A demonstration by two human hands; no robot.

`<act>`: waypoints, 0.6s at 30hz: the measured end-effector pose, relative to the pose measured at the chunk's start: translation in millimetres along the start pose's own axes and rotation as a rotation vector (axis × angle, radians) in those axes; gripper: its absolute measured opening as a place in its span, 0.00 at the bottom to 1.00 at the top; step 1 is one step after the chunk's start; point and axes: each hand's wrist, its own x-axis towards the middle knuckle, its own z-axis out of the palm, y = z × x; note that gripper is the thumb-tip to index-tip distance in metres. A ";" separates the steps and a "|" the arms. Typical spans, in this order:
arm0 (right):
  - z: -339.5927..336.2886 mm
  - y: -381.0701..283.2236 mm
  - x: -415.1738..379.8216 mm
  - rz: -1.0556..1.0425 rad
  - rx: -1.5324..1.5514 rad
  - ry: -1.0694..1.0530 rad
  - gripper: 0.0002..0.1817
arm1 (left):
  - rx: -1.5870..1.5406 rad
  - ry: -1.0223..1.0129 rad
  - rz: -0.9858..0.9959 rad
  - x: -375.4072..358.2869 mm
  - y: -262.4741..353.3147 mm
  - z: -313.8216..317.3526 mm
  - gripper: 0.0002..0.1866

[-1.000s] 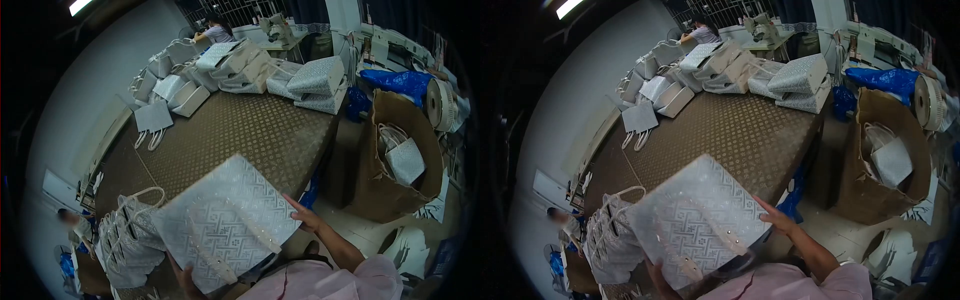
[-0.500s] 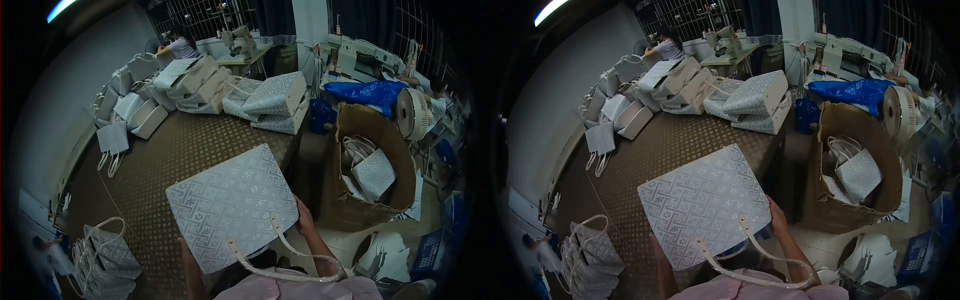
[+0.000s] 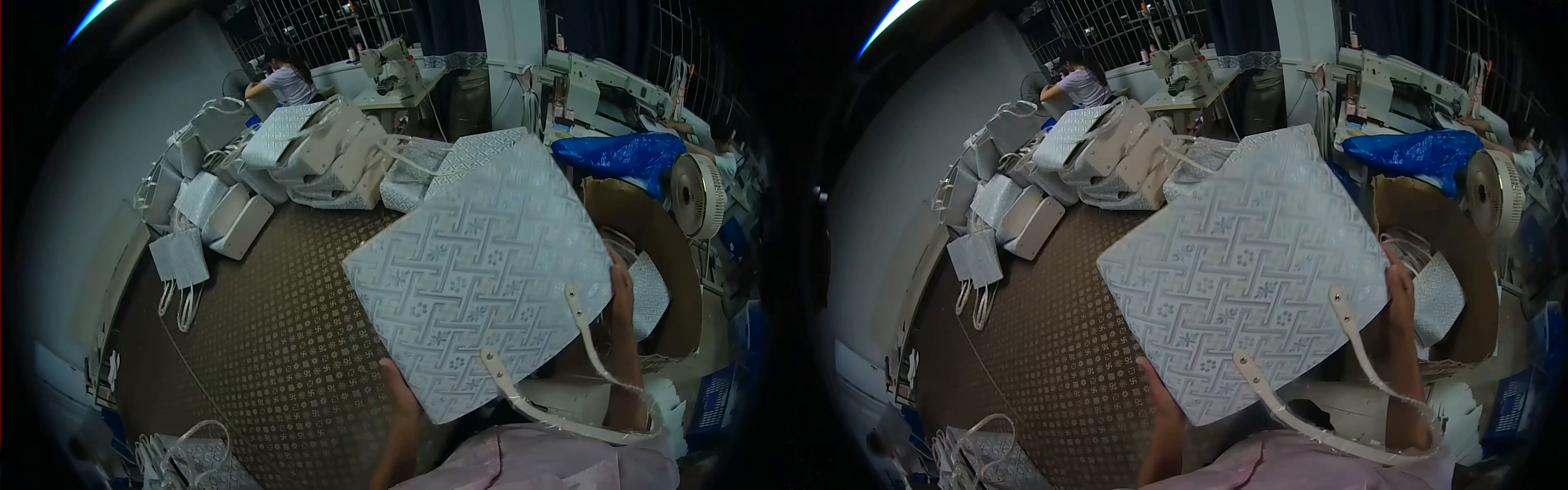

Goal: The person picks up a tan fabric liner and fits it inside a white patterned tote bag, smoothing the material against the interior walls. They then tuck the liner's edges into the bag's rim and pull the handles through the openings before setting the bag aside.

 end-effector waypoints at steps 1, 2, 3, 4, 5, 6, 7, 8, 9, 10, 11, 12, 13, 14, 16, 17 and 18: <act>7.9 -16.0 27.2 -0.008 0.093 -0.020 0.26 | -0.002 0.006 0.000 12.4 6.4 17.5 0.44; 14.2 -28.7 57.1 -0.042 0.066 -0.046 0.27 | 0.003 -0.005 0.055 22.4 18.6 42.0 0.44; 20.8 -40.5 89.2 -0.077 0.040 -0.070 0.27 | 0.010 -0.017 0.111 38.1 27.8 64.2 0.43; 32.1 -55.1 119.6 -0.078 0.028 -0.070 0.27 | 0.013 -0.013 0.112 59.0 32.5 80.9 0.43; 45.1 -66.4 154.2 -0.077 0.014 -0.073 0.27 | -0.040 0.003 0.174 82.0 36.7 99.5 0.42; 56.8 -69.4 190.4 -0.110 0.053 -0.080 0.27 | -0.096 0.022 0.237 105.2 39.0 116.2 0.42; 67.7 -71.8 230.1 -0.144 0.090 -0.094 0.27 | -0.123 0.001 0.275 130.7 42.0 131.7 0.41; 77.7 -74.5 274.2 -0.188 0.091 -0.112 0.26 | -0.157 -0.012 0.313 155.9 42.8 147.1 0.40; 86.3 -71.3 311.9 -0.213 0.096 -0.129 0.25 | -0.162 -0.023 0.314 171.4 48.1 167.9 0.40; 96.0 -67.8 347.5 -0.207 0.040 -0.155 0.24 | -0.172 -0.043 0.330 189.1 54.9 191.9 0.40; 107.5 -62.7 384.9 -0.214 -0.007 -0.184 0.23 | -0.184 -0.025 0.355 213.7 54.0 207.1 0.40; 119.6 -47.0 421.5 -0.199 -0.051 -0.200 0.23 | -0.169 0.004 0.400 238.3 50.8 214.1 0.39; 133.4 -33.2 457.5 -0.206 -0.092 -0.216 0.23 | -0.158 0.021 0.460 269.7 49.4 221.0 0.39; 147.8 -23.0 478.1 -0.111 -0.127 -0.218 0.24 | -0.158 0.034 0.488 304.0 45.6 221.4 0.39; 152.6 56.6 550.8 -0.107 -0.189 -0.321 0.27 | -0.021 0.025 0.395 356.9 24.0 198.5 0.37; 158.6 103.8 574.4 -0.111 -0.266 -0.403 0.29 | 0.133 -0.026 0.215 364.0 14.4 181.5 0.32; 162.0 140.8 568.4 -0.013 -0.321 -0.436 0.32 | 0.257 0.070 0.159 359.7 -6.3 175.1 0.30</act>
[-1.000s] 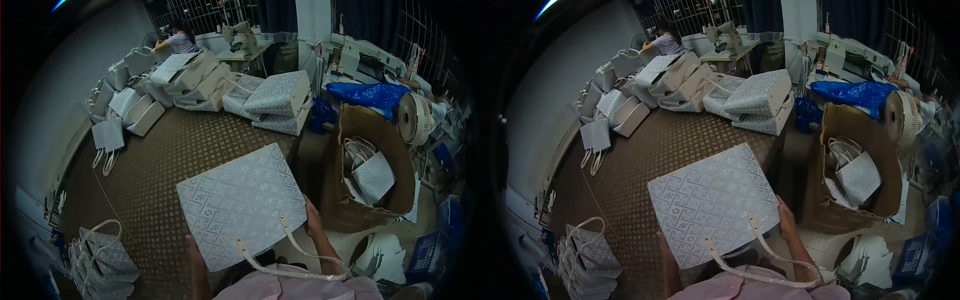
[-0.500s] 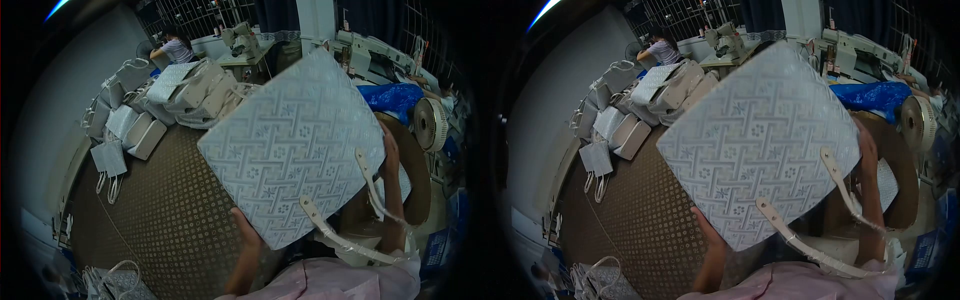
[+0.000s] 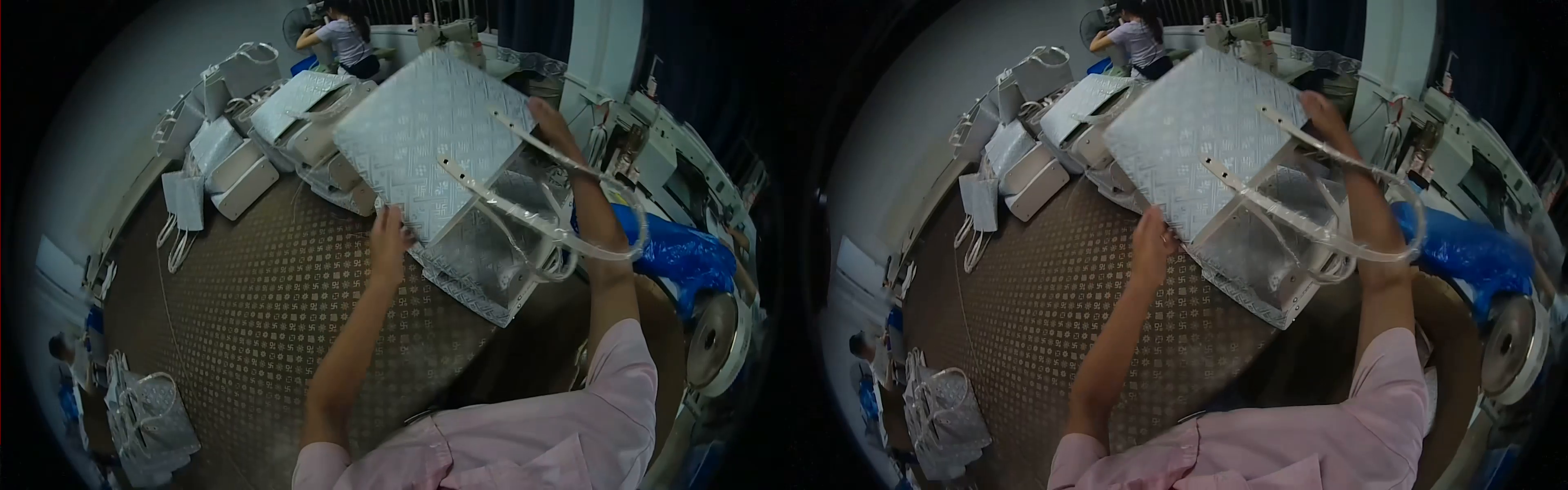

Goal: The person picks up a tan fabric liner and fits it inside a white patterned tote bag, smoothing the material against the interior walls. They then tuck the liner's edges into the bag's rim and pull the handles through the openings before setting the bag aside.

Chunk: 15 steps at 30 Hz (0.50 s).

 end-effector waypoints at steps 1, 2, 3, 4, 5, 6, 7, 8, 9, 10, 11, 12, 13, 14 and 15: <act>19.1 33.9 -5.0 0.092 -0.034 -0.048 0.35 | 0.131 0.076 -0.061 -13.8 -24.1 0.1 0.28; -5.6 132.8 -8.7 0.091 -0.022 -0.077 0.35 | 0.239 0.010 -0.135 -28.3 -49.6 -7.2 0.28; 33.0 199.3 25.7 0.154 -0.201 -0.465 0.45 | 0.350 -0.058 -0.212 -41.8 -75.2 -18.4 0.27; 50.0 178.7 -5.5 0.174 -0.528 -0.478 0.46 | 0.337 -0.029 -0.253 -53.4 -101.9 -28.3 0.28; 58.8 150.3 -38.9 0.183 -0.857 -0.482 0.46 | 0.322 0.000 -0.293 -62.3 -121.7 -38.1 0.30; 54.9 134.6 -37.4 0.172 -0.837 -0.493 0.46 | 0.336 0.020 -0.289 -62.8 -125.2 -48.4 0.30; 49.1 121.5 -32.5 0.160 -0.651 -0.507 0.46 | 0.273 0.093 -0.342 -60.4 -126.6 -58.3 0.30; 47.5 120.6 -29.8 0.160 -0.471 -0.527 0.46 | 0.200 0.168 -0.404 -60.7 -127.5 -63.5 0.31; 47.9 132.6 -16.3 0.168 -0.511 -0.503 0.46 | 0.202 0.185 -0.422 -57.8 -119.9 -65.3 0.31; 46.1 145.0 -13.7 0.173 -0.509 -0.516 0.46 | 0.204 0.194 -0.379 -40.8 -110.7 -66.4 0.32; 40.1 135.3 -8.0 0.263 -0.247 -0.495 0.44 | 0.201 0.198 -0.322 -16.6 -100.2 -61.5 0.33; 36.1 122.1 -3.5 0.346 0.014 -0.470 0.43 | 0.217 0.196 -0.267 6.2 -92.9 -55.8 0.33; 34.3 107.6 -2.6 0.327 0.005 -0.479 0.43 | 0.231 0.195 -0.204 28.7 -85.6 -49.4 0.33; 33.4 93.5 -9.0 0.436 0.088 -0.418 0.46 | 0.219 0.203 -0.187 48.0 -77.9 -37.6 0.33; 33.5 84.4 -15.7 0.544 0.171 -0.357 0.48 | 0.188 0.217 -0.203 64.4 -70.9 -20.9 0.34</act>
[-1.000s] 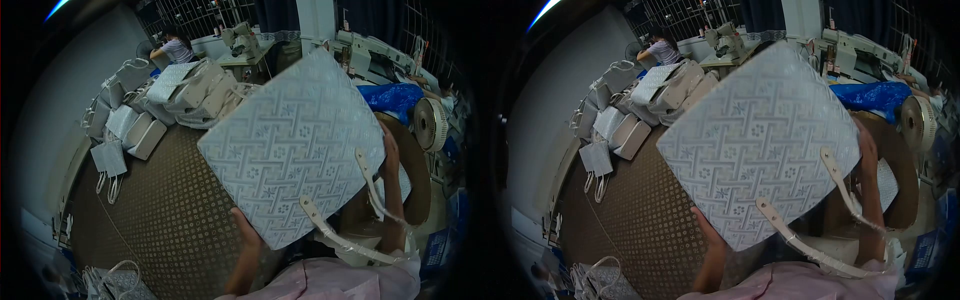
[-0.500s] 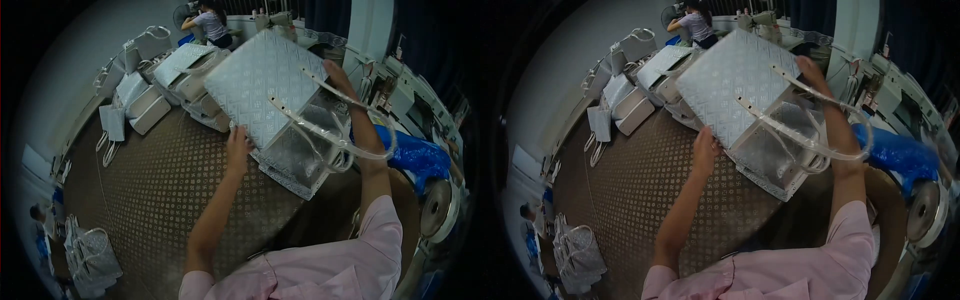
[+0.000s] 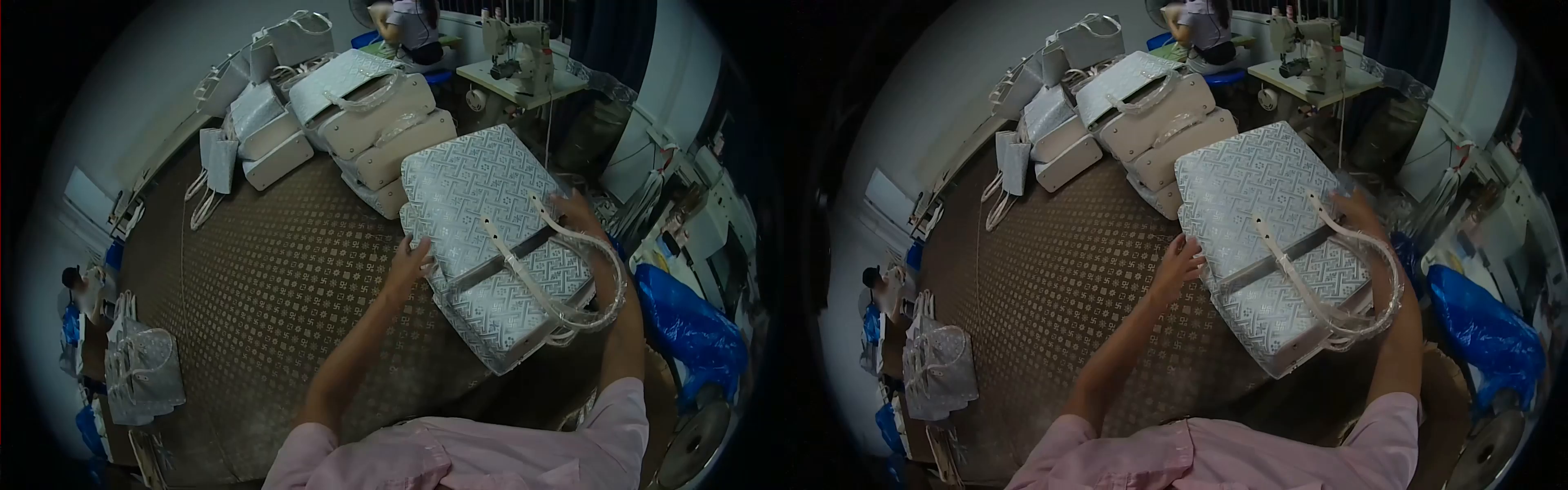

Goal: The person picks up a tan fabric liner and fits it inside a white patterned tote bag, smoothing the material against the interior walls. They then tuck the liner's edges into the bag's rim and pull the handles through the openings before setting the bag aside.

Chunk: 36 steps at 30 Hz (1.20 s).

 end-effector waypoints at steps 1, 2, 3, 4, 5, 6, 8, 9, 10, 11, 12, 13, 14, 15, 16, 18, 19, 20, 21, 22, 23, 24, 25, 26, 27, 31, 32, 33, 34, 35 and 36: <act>-4.3 31.3 25.0 0.019 0.038 0.235 0.43 | -0.033 0.012 -0.018 5.6 6.5 13.9 0.34; -7.0 29.3 21.9 -0.048 -0.017 0.103 0.40 | -0.053 0.029 0.001 10.2 -3.3 18.4 0.34; -6.1 24.1 20.8 -0.121 -0.078 -0.036 0.36 | 0.048 -0.029 0.233 18.0 -20.7 18.3 0.35; -4.6 24.0 32.1 -0.202 -0.190 0.004 0.33 | 0.153 -0.069 0.471 25.6 -31.2 19.6 0.36; -3.1 32.4 43.3 -0.281 -0.299 0.034 0.30 | 0.128 -0.015 0.497 23.4 -36.8 18.8 0.36; -4.4 37.9 47.2 -0.326 -0.373 0.037 0.31 | -0.036 -0.064 0.418 17.9 -42.5 14.4 0.36; -9.9 77.7 80.8 -0.547 -0.512 0.156 0.30 | -0.069 -0.041 0.422 31.7 -68.8 -4.1 0.37; -2.8 39.8 63.2 -0.222 -0.594 -0.242 0.30 | 0.075 0.033 0.446 48.4 -87.3 -19.7 0.37; 3.7 43.0 44.8 -0.397 -0.815 -0.087 0.36 | 0.020 -0.101 0.198 20.8 -60.7 -25.9 0.35; 15.2 30.0 10.9 -0.469 -0.888 -0.067 0.38 | 0.205 -0.034 0.047 21.2 -61.7 -31.9 0.32; -1.8 43.6 31.8 -0.549 -0.830 -0.122 0.38 | 0.337 -0.113 0.128 9.1 -48.9 -36.8 0.31; 13.4 6.9 -5.3 -0.282 -0.765 -0.212 0.38 | 0.482 -0.206 0.190 -7.8 -39.3 -47.1 0.31; -31.2 25.2 46.5 -0.104 -0.693 -0.364 0.27 | 0.461 -0.137 0.184 -27.0 -39.0 -70.5 0.31; -52.0 22.9 43.2 0.070 -0.187 -0.419 0.23 | 0.612 -0.304 0.283 -43.2 -36.1 -91.3 0.30; -41.5 26.3 62.2 0.065 -0.203 -0.452 0.23 | 0.768 -0.489 0.381 -53.8 -34.6 -108.9 0.29; -18.6 22.9 71.5 0.059 -0.148 -0.434 0.23 | 0.684 -0.073 0.282 -120.7 -55.0 -168.1 0.28; 1.6 19.1 59.3 0.059 -0.115 -0.420 0.23 | 0.674 0.111 0.147 -153.3 -71.4 -203.7 0.28; 24.9 18.8 43.2 0.064 -0.078 -0.405 0.24 | 0.862 0.590 0.144 -180.5 -121.5 -237.6 0.27; 50.4 17.9 25.7 0.066 -0.039 -0.390 0.24 | 0.878 0.752 -0.136 -227.4 -142.4 -270.2 0.30; 78.1 16.6 5.6 0.067 0.001 -0.375 0.24 | 1.004 0.932 -0.347 -285.6 -148.4 -283.5 0.31; 109.3 17.8 -17.9 0.071 0.043 -0.362 0.24 | 1.371 0.834 -0.480 -339.5 -180.2 -286.5 0.35; 138.9 19.8 -44.7 0.080 0.081 -0.352 0.24 | 1.439 0.985 -0.354 -380.6 -246.5 -298.7 0.35; 169.3 24.8 -77.5 0.099 0.114 -0.343 0.24 | 1.503 1.128 -0.233 -408.8 -295.5 -310.8 0.36; 197.7 35.0 -113.4 0.124 0.144 -0.328 0.25 | 1.504 1.124 -0.263 -424.0 -290.7 -307.1 0.36; 220.9 39.6 -150.5 0.143 0.175 -0.310 0.25 | 1.441 1.102 -0.263 -428.7 -284.2 -301.7 0.36; 288.2 49.9 -295.8 0.149 0.285 -0.218 0.26 | 1.254 1.140 -0.134 -436.6 -267.2 -293.8 0.34; 330.7 93.3 -312.8 -0.217 0.428 -0.843 0.23 | 1.239 1.160 -0.133 -435.6 -268.2 -296.5 0.34; 366.5 103.6 -344.1 -0.116 0.163 -0.991 0.22 | 1.228 1.170 -0.088 -437.2 -272.7 -296.6 0.34; 400.0 110.0 -376.7 -0.013 -0.105 -1.120 0.21 | 1.222 1.177 -0.041 -439.0 -276.5 -297.2 0.34; 422.1 128.6 -401.6 -0.123 -0.281 -1.345 0.21 | 1.205 1.190 -0.021 -439.0 -279.1 -297.6 0.34; 443.7 141.7 -426.5 -0.242 -0.462 -1.561 0.21 | 1.191 1.203 0.003 -438.6 -281.4 -299.2 0.34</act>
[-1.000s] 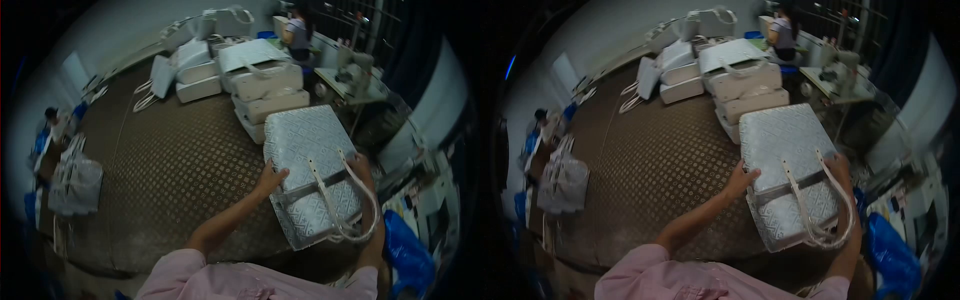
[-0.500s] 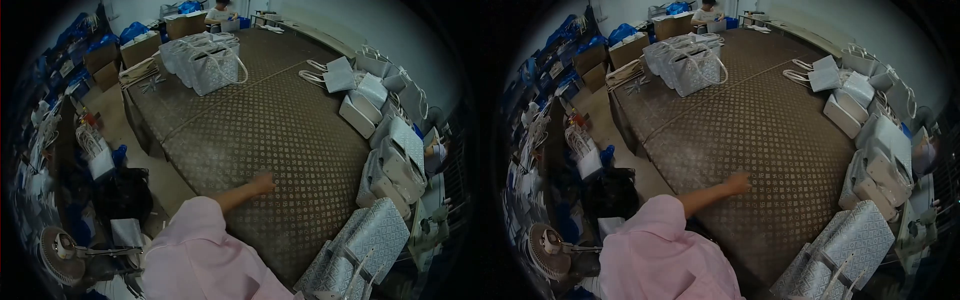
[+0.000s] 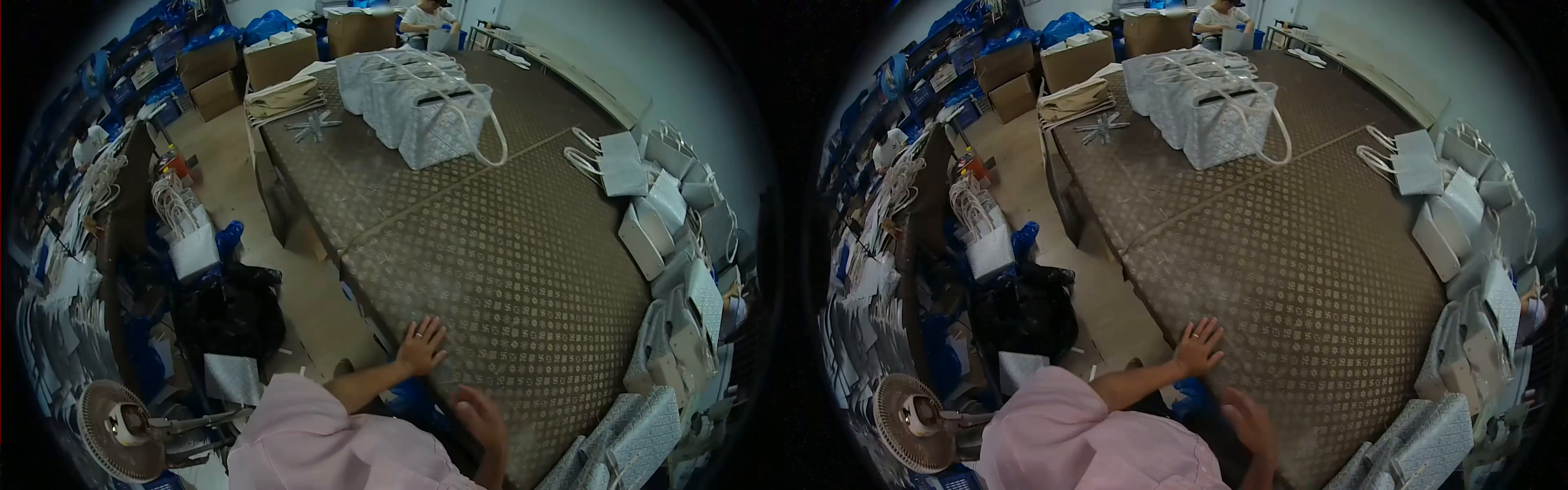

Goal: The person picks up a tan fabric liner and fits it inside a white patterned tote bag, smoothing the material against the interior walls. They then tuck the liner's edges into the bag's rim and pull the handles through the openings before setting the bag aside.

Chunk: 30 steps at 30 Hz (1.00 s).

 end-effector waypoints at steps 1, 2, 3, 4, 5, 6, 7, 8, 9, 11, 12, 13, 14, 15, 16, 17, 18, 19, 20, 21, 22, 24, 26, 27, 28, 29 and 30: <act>25.0 -12.6 22.0 -0.011 -0.008 -0.001 0.21 | -0.038 -0.026 0.025 -2.6 -0.4 3.9 0.33; 51.5 -28.1 45.2 -0.057 -0.329 -0.188 0.22 | -0.076 -0.059 0.051 -2.8 -10.5 2.7 0.33; 74.9 -42.2 61.5 -0.087 -0.649 -0.378 0.23 | -0.085 -0.063 0.047 2.1 -27.7 -7.1 0.33; 95.8 -53.1 74.3 -0.058 -0.644 -0.388 0.23 | -0.137 -0.100 0.236 -3.3 -40.6 -15.3 0.30; 112.7 -63.3 94.2 0.073 -0.811 -0.402 0.24 | -0.188 -0.129 0.421 -11.7 -53.6 -26.6 0.27; 128.6 -73.1 120.0 0.178 -0.980 -0.410 0.25 | -0.184 -0.129 0.412 -14.3 -75.5 -41.6 0.27; 143.9 -79.0 139.7 0.164 -0.973 -0.420 0.25 | -0.518 -0.306 0.382 -18.0 -101.1 -59.8 0.22; 159.0 -83.0 157.2 0.031 -0.947 -0.334 0.25 | -0.848 -0.484 0.336 -24.4 -127.6 -78.7 0.18; 178.7 -92.6 171.9 -0.095 -0.909 -0.242 0.24 | -0.830 -0.498 0.324 -34.0 -154.6 -97.4 0.18; 216.1 -118.7 203.4 -0.171 -0.876 -0.344 0.24 | -0.563 -0.622 -0.162 -62.4 -196.9 -126.5 0.13; 231.3 -127.7 215.3 -0.250 -0.866 -0.444 0.24 | -0.557 -0.639 -0.172 -82.9 -229.4 -111.7 0.13; 246.5 -128.9 225.3 -0.249 -0.847 -0.454 0.24 | -0.843 -0.469 -0.226 -108.5 -276.3 -75.7 0.13; 263.1 -128.1 239.5 -0.248 -0.935 -0.595 0.24 | -1.115 -0.273 -0.280 -125.4 -310.6 -61.7 0.13; 281.4 -126.4 254.0 -0.256 -1.021 -0.741 0.24 | -1.098 -0.270 -0.302 -125.3 -313.1 -93.4 0.13; 299.6 -121.3 266.0 -0.275 -0.999 -0.759 0.24 | -0.937 -0.216 -0.453 -114.1 -298.8 -146.6 0.13; 316.0 -114.0 278.5 -0.268 -1.013 -0.857 0.24 | -0.766 -0.161 -0.595 -103.3 -297.7 -179.4 0.14; 331.0 -109.8 292.6 -0.265 -1.028 -0.950 0.25 | -0.738 -0.124 -0.558 -111.7 -314.1 -166.1 0.14; 344.5 -112.6 305.0 -0.291 -1.001 -0.958 0.25 | -0.706 -0.095 -0.518 -124.6 -329.5 -149.7 0.14; 355.8 -118.2 316.2 -0.295 -0.898 -0.997 0.24 | -0.673 -0.077 -0.516 -124.1 -331.3 -161.2 0.14; 369.4 -119.8 330.6 -0.296 -0.796 -1.031 0.24 | -0.641 -0.063 -0.508 -121.9 -333.6 -172.9 0.13; 383.8 -117.0 348.8 -0.313 -0.770 -1.026 0.24 | -0.614 -0.076 -0.510 -134.1 -354.0 -157.0 0.13; 399.2 -111.7 391.5 -0.231 -0.875 -1.149 0.23 | -0.611 -0.224 -0.438 -133.0 -395.6 -134.1 0.13; 411.6 -91.1 423.2 -0.199 -0.869 -1.065 0.22 | -0.560 -0.505 -0.573 -77.2 -406.4 -199.0 0.13; 411.4 -103.1 458.7 -0.199 -0.878 -0.949 0.22 | -0.476 -0.762 -0.674 -26.9 -421.0 -235.4 0.14; 408.8 -112.9 490.3 -0.211 -0.883 -0.945 0.22 | -0.600 -0.673 -0.749 -42.9 -469.5 -186.3 0.17; 407.3 -127.8 506.0 -0.205 -0.901 -0.886 0.22 | -0.638 -0.618 -0.726 -33.3 -486.1 -207.9 0.18; 403.9 -139.5 524.4 -0.201 -0.930 -0.820 0.23 | -0.677 -0.553 -0.693 -12.0 -510.9 -236.2 0.19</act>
